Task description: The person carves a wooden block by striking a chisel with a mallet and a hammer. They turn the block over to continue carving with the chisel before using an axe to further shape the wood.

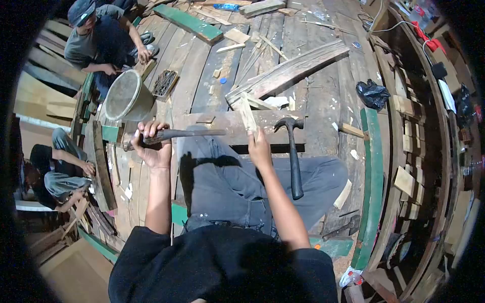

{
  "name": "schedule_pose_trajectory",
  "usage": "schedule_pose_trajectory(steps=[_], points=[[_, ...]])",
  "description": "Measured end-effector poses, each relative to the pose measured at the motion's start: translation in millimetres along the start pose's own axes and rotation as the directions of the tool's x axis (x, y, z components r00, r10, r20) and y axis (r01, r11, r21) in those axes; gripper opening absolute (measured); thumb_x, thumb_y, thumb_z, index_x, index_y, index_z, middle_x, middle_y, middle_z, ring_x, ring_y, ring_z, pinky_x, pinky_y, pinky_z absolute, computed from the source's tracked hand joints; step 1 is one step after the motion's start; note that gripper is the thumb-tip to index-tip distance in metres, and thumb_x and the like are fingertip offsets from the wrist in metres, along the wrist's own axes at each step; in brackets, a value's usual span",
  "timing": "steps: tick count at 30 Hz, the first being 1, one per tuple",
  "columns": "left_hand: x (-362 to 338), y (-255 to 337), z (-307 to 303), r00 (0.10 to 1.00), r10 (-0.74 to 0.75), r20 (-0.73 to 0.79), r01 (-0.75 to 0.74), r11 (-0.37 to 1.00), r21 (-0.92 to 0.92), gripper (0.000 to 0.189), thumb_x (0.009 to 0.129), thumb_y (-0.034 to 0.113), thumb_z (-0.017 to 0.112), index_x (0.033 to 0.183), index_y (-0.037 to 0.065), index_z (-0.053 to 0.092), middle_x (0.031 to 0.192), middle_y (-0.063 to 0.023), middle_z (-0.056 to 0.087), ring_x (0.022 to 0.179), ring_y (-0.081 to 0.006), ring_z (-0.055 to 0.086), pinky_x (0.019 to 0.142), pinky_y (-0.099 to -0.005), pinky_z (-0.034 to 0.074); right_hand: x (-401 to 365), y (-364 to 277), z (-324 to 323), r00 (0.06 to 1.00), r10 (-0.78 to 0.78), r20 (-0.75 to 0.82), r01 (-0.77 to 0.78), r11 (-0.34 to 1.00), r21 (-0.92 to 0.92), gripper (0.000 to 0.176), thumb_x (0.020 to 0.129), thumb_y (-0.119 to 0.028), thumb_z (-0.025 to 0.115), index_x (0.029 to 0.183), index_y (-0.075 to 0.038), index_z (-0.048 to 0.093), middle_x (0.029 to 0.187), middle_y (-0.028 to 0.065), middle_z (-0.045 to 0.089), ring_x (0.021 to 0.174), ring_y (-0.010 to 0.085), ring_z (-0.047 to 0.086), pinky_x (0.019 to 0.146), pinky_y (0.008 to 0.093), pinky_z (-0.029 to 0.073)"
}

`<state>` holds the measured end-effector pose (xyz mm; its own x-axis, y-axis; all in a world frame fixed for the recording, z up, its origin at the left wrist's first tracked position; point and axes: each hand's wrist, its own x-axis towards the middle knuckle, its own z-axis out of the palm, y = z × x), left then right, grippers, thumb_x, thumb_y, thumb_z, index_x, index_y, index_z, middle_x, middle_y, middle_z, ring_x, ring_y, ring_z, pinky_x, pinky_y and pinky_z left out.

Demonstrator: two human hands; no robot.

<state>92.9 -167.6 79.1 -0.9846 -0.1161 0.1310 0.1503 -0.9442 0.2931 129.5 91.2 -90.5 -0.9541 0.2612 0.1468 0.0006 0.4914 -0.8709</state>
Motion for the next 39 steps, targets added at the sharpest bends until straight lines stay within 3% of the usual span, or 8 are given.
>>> schedule_pose_trajectory(steps=[6, 9, 10, 14, 29, 32, 36, 39], points=[[-1.2, 10.0, -0.3, 0.989, 0.048, 0.138, -0.073, 0.981, 0.180, 0.018, 0.087, 0.019, 0.060, 0.091, 0.011, 0.044, 0.072, 0.0006, 0.040, 0.072, -0.0126, 0.042, 0.086, -0.0340, 0.039, 24.2, 42.8, 23.2, 0.980, -0.101, 0.170, 0.182, 0.792, -0.582, 0.039, 0.089, -0.024, 0.062, 0.124, -0.009, 0.058, 0.122, 0.0212, 0.053, 0.116, 0.0399, 0.047, 0.101, 0.0535, 0.035], [2.0, 12.4, -2.3, 0.978, 0.059, 0.199, -0.112, 0.957, 0.266, 0.019, 0.088, 0.018, 0.059, 0.093, 0.010, 0.042, 0.073, 0.0000, 0.040, 0.073, -0.0129, 0.042, 0.086, -0.0339, 0.038, 42.7, 51.0, 14.2, 0.937, -0.040, 0.346, 0.233, 0.812, -0.535, 0.037, 0.090, -0.027, 0.060, 0.122, -0.009, 0.059, 0.126, 0.0153, 0.057, 0.119, 0.0349, 0.050, 0.098, 0.0500, 0.039], [3.1, 10.9, -2.5, 0.976, 0.058, 0.210, -0.120, 0.947, 0.297, 0.019, 0.088, 0.017, 0.059, 0.093, 0.010, 0.042, 0.073, -0.0001, 0.040, 0.073, -0.0130, 0.042, 0.086, -0.0338, 0.038, 42.5, 53.6, 15.1, 0.946, -0.176, 0.273, 0.302, 0.787, -0.538, 0.029, 0.089, -0.025, 0.061, 0.113, -0.008, 0.062, 0.110, 0.0098, 0.063, 0.110, 0.0307, 0.054, 0.090, 0.0458, 0.041], [4.2, -4.9, -4.7, 0.978, 0.029, 0.204, -0.114, 0.901, 0.419, 0.018, 0.088, 0.018, 0.058, 0.093, 0.011, 0.042, 0.074, 0.0011, 0.038, 0.074, -0.0126, 0.042, 0.087, -0.0333, 0.037, 45.4, 50.9, 8.0, 0.942, -0.180, 0.284, 0.308, 0.801, -0.513, 0.034, 0.087, -0.029, 0.064, 0.112, -0.006, 0.062, 0.112, 0.0161, 0.062, 0.108, 0.0344, 0.056, 0.090, 0.0474, 0.045], [30.3, -107.1, -35.6, 0.975, -0.083, 0.206, -0.079, 0.737, 0.671, 0.023, 0.088, 0.005, 0.064, 0.104, 0.005, 0.048, 0.084, -0.0050, 0.054, 0.078, -0.0133, 0.055, 0.066, -0.0274, 0.050, 12.6, 24.9, 27.0, 0.989, 0.079, 0.125, -0.022, 0.915, -0.402, 0.041, 0.080, -0.033, 0.074, 0.099, 0.000, 0.059, 0.094, 0.0222, 0.063, 0.090, 0.0414, 0.062, 0.077, 0.0477, 0.051], [36.3, -122.4, -41.1, 0.974, -0.166, 0.153, -0.041, 0.538, 0.842, 0.017, 0.084, 0.003, 0.068, 0.096, 0.004, 0.056, 0.080, -0.0026, 0.058, 0.069, -0.0103, 0.056, 0.061, -0.0258, 0.050, 11.0, 18.3, 26.4, 0.991, 0.098, 0.097, -0.054, 0.923, -0.382, 0.041, 0.081, -0.033, 0.074, 0.099, 0.000, 0.057, 0.093, 0.0222, 0.063, 0.090, 0.0414, 0.062, 0.077, 0.0479, 0.051], [43.7, -132.8, -27.7, 0.915, -0.232, 0.331, -0.305, 0.139, 0.942, 0.021, 0.074, 0.002, 0.073, 0.090, 0.003, 0.059, 0.078, 0.0000, 0.061, 0.070, -0.0091, 0.057, 0.065, -0.0271, 0.049, 8.8, 23.4, 34.0, 0.982, 0.150, 0.118, -0.086, 0.902, -0.423, 0.042, 0.082, -0.032, 0.072, 0.104, 0.000, 0.054, 0.096, 0.0210, 0.063, 0.092, 0.0410, 0.061, 0.079, 0.0483, 0.050], [51.9, -133.9, -29.7, 0.910, -0.316, 0.269, -0.150, 0.352, 0.924, 0.028, 0.074, 0.000, 0.071, 0.097, 0.004, 0.056, 0.077, 0.0002, 0.060, 0.072, -0.0088, 0.058, 0.068, -0.0262, 0.049, 4.1, 22.3, 35.6, 0.992, 0.103, 0.067, -0.068, 0.914, -0.399, 0.042, 0.083, -0.031, 0.071, 0.106, 0.000, 0.054, 0.100, 0.0206, 0.062, 0.095, 0.0408, 0.061, 0.078, 0.0485, 0.050]])
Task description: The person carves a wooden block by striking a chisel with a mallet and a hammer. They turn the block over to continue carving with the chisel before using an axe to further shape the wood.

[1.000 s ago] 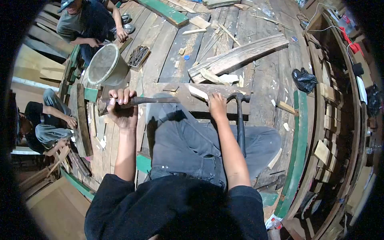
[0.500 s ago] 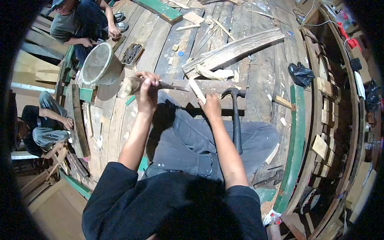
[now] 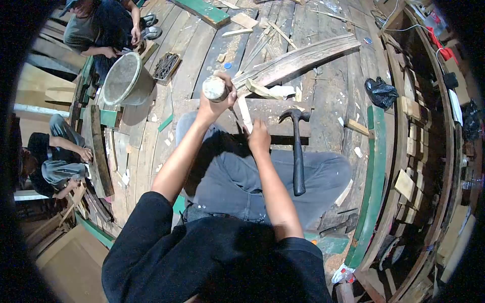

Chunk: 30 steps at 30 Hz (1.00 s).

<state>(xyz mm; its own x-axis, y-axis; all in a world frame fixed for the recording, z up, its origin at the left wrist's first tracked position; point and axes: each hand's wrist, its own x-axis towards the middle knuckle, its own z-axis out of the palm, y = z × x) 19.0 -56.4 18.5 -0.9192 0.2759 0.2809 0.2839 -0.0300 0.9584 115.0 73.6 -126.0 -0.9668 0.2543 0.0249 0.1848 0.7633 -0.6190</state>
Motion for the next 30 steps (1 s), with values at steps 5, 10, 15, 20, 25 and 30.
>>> schedule_pose_trajectory(steps=[5, 10, 15, 20, 25, 30], points=[[17.5, 8.5, -10.8, 0.960, 0.097, 0.264, 0.028, 0.902, -0.431, 0.044, 0.070, -0.010, 0.066, 0.102, 0.009, 0.043, 0.083, -0.0035, 0.054, 0.074, -0.0095, 0.054, 0.066, -0.0236, 0.046, 10.4, 2.3, -26.0, 0.985, -0.070, -0.158, 0.102, 0.974, 0.202, 0.035, 0.081, -0.028, 0.074, 0.102, -0.004, 0.057, 0.092, 0.0164, 0.060, 0.083, 0.0363, 0.058, 0.076, 0.0450, 0.048], [26.2, 11.1, 3.9, 0.912, 0.052, 0.407, 0.135, 0.898, -0.418, 0.057, 0.062, -0.012, 0.070, 0.110, 0.008, 0.048, 0.086, -0.0008, 0.057, 0.081, -0.0092, 0.057, 0.070, -0.0251, 0.050, 22.1, -16.0, -70.9, 0.965, -0.260, -0.031, 0.245, 0.853, 0.462, 0.052, 0.077, -0.025, 0.079, 0.120, -0.006, 0.058, 0.101, 0.0178, 0.062, 0.094, 0.0319, 0.061, 0.086, 0.0420, 0.049], [29.3, 18.6, 31.0, 0.796, 0.106, 0.597, 0.121, 0.937, -0.328, 0.048, 0.063, 0.001, 0.074, 0.100, 0.008, 0.045, 0.097, -0.0013, 0.052, 0.091, -0.0095, 0.050, 0.080, -0.0254, 0.045, 28.4, -41.2, -108.7, 0.954, -0.298, -0.020, 0.265, 0.814, 0.517, 0.044, 0.073, -0.015, 0.079, 0.110, 0.001, 0.061, 0.096, 0.0188, 0.067, 0.088, 0.0316, 0.066, 0.078, 0.0390, 0.051], [53.1, 15.9, 19.6, 0.605, 0.118, 0.787, -0.385, 0.909, 0.159, 0.089, 0.062, 0.021, 0.084, 0.139, 0.009, 0.042, 0.136, -0.0153, 0.049, 0.132, -0.0297, 0.043, 0.111, -0.0434, 0.034, 13.3, -37.4, -138.3, 0.981, -0.121, -0.155, 0.190, 0.780, 0.596, 0.021, 0.087, -0.015, 0.068, 0.099, 0.002, 0.068, 0.092, 0.0129, 0.072, 0.087, 0.0181, 0.069, 0.077, 0.0322, 0.052], [36.1, -88.4, -7.8, 0.556, -0.390, 0.734, -0.624, 0.388, 0.678, 0.060, 0.073, 0.014, 0.072, 0.130, 0.023, 0.056, 0.139, -0.0022, 0.051, 0.136, -0.0243, 0.040, 0.114, -0.0523, 0.027, -3.5, 1.8, -156.3, 0.984, 0.063, -0.165, 0.053, 0.788, 0.614, 0.025, 0.092, -0.021, 0.067, 0.106, 0.000, 0.064, 0.095, 0.0051, 0.068, 0.090, 0.0135, 0.062, 0.081, 0.0292, 0.048], [19.8, -106.5, -6.4, 0.663, -0.356, 0.659, -0.649, 0.164, 0.742, 0.023, 0.085, 0.023, 0.059, 0.103, 0.028, 0.071, 0.112, 0.0049, 0.065, 0.122, -0.0151, 0.052, 0.104, -0.0541, 0.034, -8.5, 18.6, -164.6, 0.977, 0.108, -0.184, 0.046, 0.733, 0.679, 0.025, 0.091, -0.020, 0.068, 0.106, -0.002, 0.061, 0.100, 0.0040, 0.065, 0.096, 0.0133, 0.059, 0.087, 0.0293, 0.046]])
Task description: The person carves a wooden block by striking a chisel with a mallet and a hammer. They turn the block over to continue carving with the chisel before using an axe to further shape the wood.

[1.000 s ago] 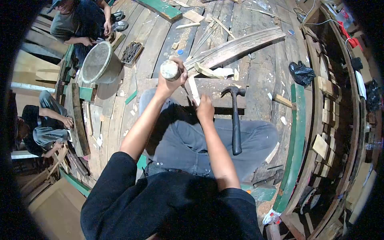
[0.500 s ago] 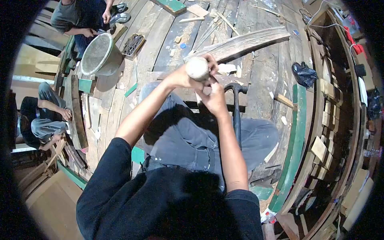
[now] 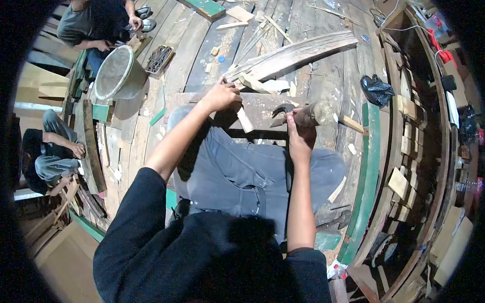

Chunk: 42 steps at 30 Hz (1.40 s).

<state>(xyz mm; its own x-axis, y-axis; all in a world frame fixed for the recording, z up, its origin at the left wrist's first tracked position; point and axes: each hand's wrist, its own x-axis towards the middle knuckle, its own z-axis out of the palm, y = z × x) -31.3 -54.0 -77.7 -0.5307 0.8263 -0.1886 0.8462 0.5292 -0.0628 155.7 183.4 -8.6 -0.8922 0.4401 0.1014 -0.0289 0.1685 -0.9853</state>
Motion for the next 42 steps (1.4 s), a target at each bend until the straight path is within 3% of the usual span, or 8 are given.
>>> schedule_pose_trajectory(steps=[1, 8, 13, 17, 20, 26, 38, 42], points=[[-1.6, -0.2, 7.8, 0.986, 0.042, -0.164, -0.035, 0.998, 0.045, 0.017, 0.084, 0.027, 0.058, 0.093, 0.026, 0.073, 0.094, 0.0044, 0.069, 0.104, -0.0163, 0.064, 0.092, -0.0491, 0.045, 0.9, -3.7, -2.1, 1.000, 0.006, 0.014, -0.005, 0.998, -0.065, 0.025, 0.091, -0.020, 0.068, 0.106, -0.002, 0.060, 0.099, 0.0041, 0.064, 0.095, 0.0139, 0.059, 0.087, 0.0296, 0.046], [-8.0, 6.2, 7.9, 0.986, -0.157, -0.052, 0.157, 0.988, 0.003, 0.014, 0.084, 0.022, 0.056, 0.087, 0.020, 0.070, 0.081, -0.0028, 0.070, 0.077, -0.0217, 0.071, 0.073, -0.0414, 0.054, 14.5, -6.8, 14.0, 0.999, -0.038, 0.009, 0.038, 0.999, -0.036, 0.023, 0.093, -0.021, 0.064, 0.104, -0.001, 0.060, 0.096, 0.0054, 0.066, 0.093, 0.0155, 0.061, 0.086, 0.0299, 0.046], [-15.7, 0.2, 3.8, 0.990, -0.139, 0.014, 0.137, 0.952, -0.273, 0.027, 0.083, 0.022, 0.065, 0.109, 0.016, 0.067, 0.106, -0.0087, 0.068, 0.100, -0.0252, 0.067, 0.080, -0.0392, 0.053, 37.9, -5.9, 44.7, 0.999, -0.036, 0.018, 0.033, 0.989, 0.147, 0.017, 0.092, -0.017, 0.065, 0.091, 0.000, 0.063, 0.084, 0.0003, 0.063, 0.078, 0.0106, 0.057, 0.071, 0.0278, 0.046], [-18.4, -24.0, 12.3, 0.931, -0.302, -0.205, -0.042, 0.470, -0.881, 0.061, 0.072, 0.030, 0.081, 0.125, 0.008, 0.060, 0.110, -0.0098, 0.067, 0.100, -0.0211, 0.063, 0.091, -0.0342, 0.048, 61.6, -15.4, 76.7, 0.976, -0.185, 0.113, 0.181, 0.982, 0.051, 0.020, 0.091, -0.019, 0.065, 0.084, -0.001, 0.060, 0.072, -0.0022, 0.059, 0.070, 0.0094, 0.052, 0.063, 0.0284, 0.043], [-27.3, -25.4, -37.6, 0.836, -0.511, -0.199, -0.154, 0.128, -0.980, 0.040, 0.083, 0.018, 0.074, 0.119, 0.004, 0.062, 0.106, -0.0045, 0.067, 0.100, -0.0135, 0.061, 0.090, -0.0288, 0.047, 68.7, -10.2, 102.4, 0.983, -0.116, 0.141, 0.094, 0.984, 0.153, 0.020, 0.093, -0.018, 0.064, 0.096, 0.001, 0.064, 0.082, 0.0000, 0.065, 0.079, 0.0124, 0.057, 0.075, 0.0297, 0.047], [-47.6, -47.0, -23.3, 0.728, -0.644, -0.236, -0.309, 0.000, -0.951, 0.025, 0.091, 0.015, 0.067, 0.112, 0.002, 0.065, 0.107, -0.0021, 0.065, 0.097, -0.0094, 0.060, 0.086, -0.0264, 0.048, 73.4, 5.5, 122.4, 0.979, -0.064, 0.194, 0.043, 0.993, 0.112, 0.022, 0.091, -0.020, 0.067, 0.098, 0.001, 0.066, 0.091, 0.0020, 0.066, 0.085, 0.0120, 0.058, 0.079, 0.0298, 0.047], [-45.3, -50.1, -7.3, 0.706, -0.663, -0.249, -0.241, 0.106, -0.965, 0.022, 0.090, 0.018, 0.068, 0.108, 0.004, 0.067, 0.095, -0.0005, 0.066, 0.088, -0.0083, 0.060, 0.080, -0.0245, 0.048, 66.1, 9.0, 135.1, 0.997, -0.057, 0.054, 0.051, 0.994, 0.101, 0.018, 0.094, -0.019, 0.064, 0.094, -0.002, 0.062, 0.088, -0.0002, 0.059, 0.081, 0.0097, 0.054, 0.076, 0.0268, 0.044], [-40.1, -38.8, 13.3, 0.833, -0.436, -0.341, -0.103, 0.483, -0.870, 0.038, 0.077, 0.014, 0.076, 0.112, 0.007, 0.066, 0.100, -0.0078, 0.068, 0.095, -0.0193, 0.064, 0.088, -0.0310, 0.049, 66.2, 9.8, 132.5, 0.999, 0.002, 0.054, -0.007, 0.996, 0.085, 0.016, 0.095, -0.019, 0.062, 0.090, -0.004, 0.059, 0.083, -0.0015, 0.056, 0.079, 0.0082, 0.050, 0.073, 0.0256, 0.042]])
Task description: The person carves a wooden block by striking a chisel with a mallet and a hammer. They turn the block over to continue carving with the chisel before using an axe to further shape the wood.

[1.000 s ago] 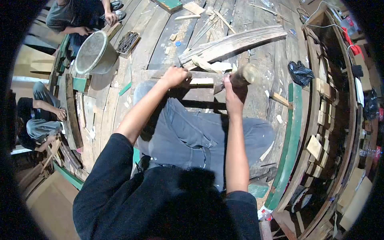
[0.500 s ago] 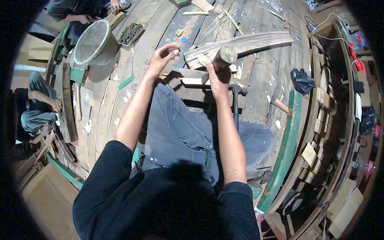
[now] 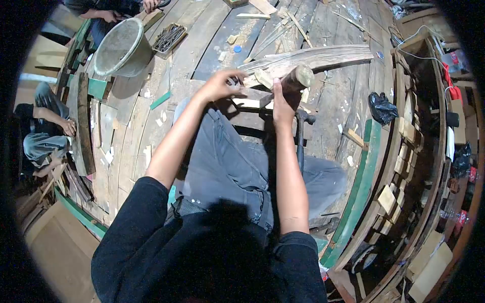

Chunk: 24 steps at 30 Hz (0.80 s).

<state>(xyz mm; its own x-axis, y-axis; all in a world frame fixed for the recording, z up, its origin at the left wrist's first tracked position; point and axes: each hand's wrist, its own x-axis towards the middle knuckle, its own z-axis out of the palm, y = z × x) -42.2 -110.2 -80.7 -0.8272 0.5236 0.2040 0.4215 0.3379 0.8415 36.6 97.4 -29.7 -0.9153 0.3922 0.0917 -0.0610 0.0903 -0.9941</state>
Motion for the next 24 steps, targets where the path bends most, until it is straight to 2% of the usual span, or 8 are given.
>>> schedule_pose_trajectory(steps=[1, 2, 4, 7, 9, 16, 19, 24], points=[[-1.2, 0.2, 7.6, 0.987, -0.075, 0.141, 0.062, 0.993, 0.096, 0.048, 0.070, 0.013, 0.078, 0.116, 0.009, 0.065, 0.105, -0.0128, 0.067, 0.101, -0.0281, 0.064, 0.092, -0.0361, 0.049, -0.1, 0.3, -0.6, 1.000, -0.011, -0.004, 0.011, 1.000, 0.025, 0.016, 0.095, -0.018, 0.062, 0.089, -0.004, 0.058, 0.082, -0.0016, 0.055, 0.077, 0.0082, 0.050, 0.072, 0.0253, 0.042], [-7.3, -1.8, 19.2, 0.988, 0.008, 0.152, -0.059, 0.939, 0.338, 0.050, 0.071, 0.015, 0.078, 0.118, 0.009, 0.063, 0.108, -0.0144, 0.066, 0.103, -0.0322, 0.063, 0.093, -0.0400, 0.049, -0.2, 0.5, -0.8, 1.000, -0.021, -0.006, 0.021, 0.999, 0.049, 0.016, 0.095, -0.018, 0.062, 0.088, -0.005, 0.057, 0.081, -0.0017, 0.055, 0.076, 0.0081, 0.050, 0.071, 0.0250, 0.041], [-4.4, -14.9, 33.3, 0.913, -0.130, 0.385, -0.061, 0.893, 0.446, 0.046, 0.070, 0.016, 0.077, 0.114, 0.009, 0.065, 0.109, -0.0147, 0.066, 0.103, -0.0344, 0.063, 0.090, -0.0427, 0.051, 0.8, -0.5, 0.4, 0.999, -0.043, -0.012, 0.045, 0.994, 0.099, 0.017, 0.095, -0.017, 0.062, 0.085, -0.006, 0.056, 0.078, -0.0020, 0.054, 0.074, 0.0081, 0.049, 0.069, 0.0244, 0.040], [2.4, -8.0, 33.9, 0.818, -0.285, 0.500, -0.034, 0.843, 0.536, 0.038, 0.071, 0.015, 0.074, 0.108, 0.009, 0.067, 0.107, -0.0146, 0.067, 0.102, -0.0349, 0.064, 0.087, -0.0437, 0.051, -0.4, -5.0, 2.4, 0.999, -0.036, -0.008, 0.036, 0.997, 0.067, 0.020, 0.096, -0.018, 0.060, 0.081, -0.008, 0.053, 0.076, -0.0029, 0.050, 0.073, 0.0079, 0.047, 0.069, 0.0243, 0.039], [2.7, -2.2, 32.4, 0.826, -0.296, 0.480, -0.010, 0.843, 0.538, 0.032, 0.073, 0.014, 0.072, 0.103, 0.006, 0.068, 0.105, -0.0162, 0.068, 0.101, -0.0352, 0.064, 0.086, -0.0442, 0.052, -5.6, -14.9, 5.5, 0.999, -0.014, -0.040, 0.013, 1.000, -0.015, 0.023, 0.097, -0.020, 0.059, 0.079, -0.008, 0.052, 0.077, -0.0029, 0.049, 0.074, 0.0081, 0.046, 0.071, 0.0239, 0.038], [3.1, -10.6, 36.4, 0.853, -0.290, 0.433, 0.006, 0.837, 0.548, 0.025, 0.075, 0.015, 0.069, 0.093, -0.003, 0.067, 0.102, -0.0227, 0.067, 0.100, -0.0354, 0.065, 0.085, -0.0447, 0.052, -4.1, -4.1, 7.7, 0.999, 0.010, -0.043, -0.007, 0.997, 0.077, 0.025, 0.096, -0.021, 0.060, 0.077, -0.007, 0.052, 0.078, -0.0017, 0.051, 0.074, 0.0091, 0.047, 0.071, 0.0246, 0.039], [1.5, -18.3, 40.6, 0.872, -0.270, 0.408, -0.018, 0.815, 0.579, 0.023, 0.072, 0.017, 0.074, 0.092, 0.009, 0.072, 0.098, -0.0142, 0.071, 0.094, -0.0320, 0.068, 0.081, -0.0439, 0.054, -3.6, -4.7, 7.6, 0.999, -0.011, -0.031, 0.013, 0.999, 0.045, 0.024, 0.096, -0.019, 0.061, 0.077, -0.007, 0.052, 0.075, -0.0017, 0.051, 0.073, 0.0092, 0.047, 0.070, 0.0250, 0.039], [0.0, -14.8, 37.6, 0.857, -0.288, 0.428, 0.013, 0.841, 0.541, 0.029, 0.067, 0.020, 0.081, 0.093, 0.009, 0.072, 0.097, -0.0136, 0.071, 0.094, -0.0309, 0.068, 0.080, -0.0433, 0.054, -3.3, -9.1, 7.7, 0.998, -0.036, -0.047, 0.035, 0.999, -0.014, 0.021, 0.095, -0.018, 0.062, 0.079, -0.006, 0.053, 0.076, -0.0023, 0.051, 0.073, 0.0086, 0.047, 0.070, 0.0251, 0.039]])
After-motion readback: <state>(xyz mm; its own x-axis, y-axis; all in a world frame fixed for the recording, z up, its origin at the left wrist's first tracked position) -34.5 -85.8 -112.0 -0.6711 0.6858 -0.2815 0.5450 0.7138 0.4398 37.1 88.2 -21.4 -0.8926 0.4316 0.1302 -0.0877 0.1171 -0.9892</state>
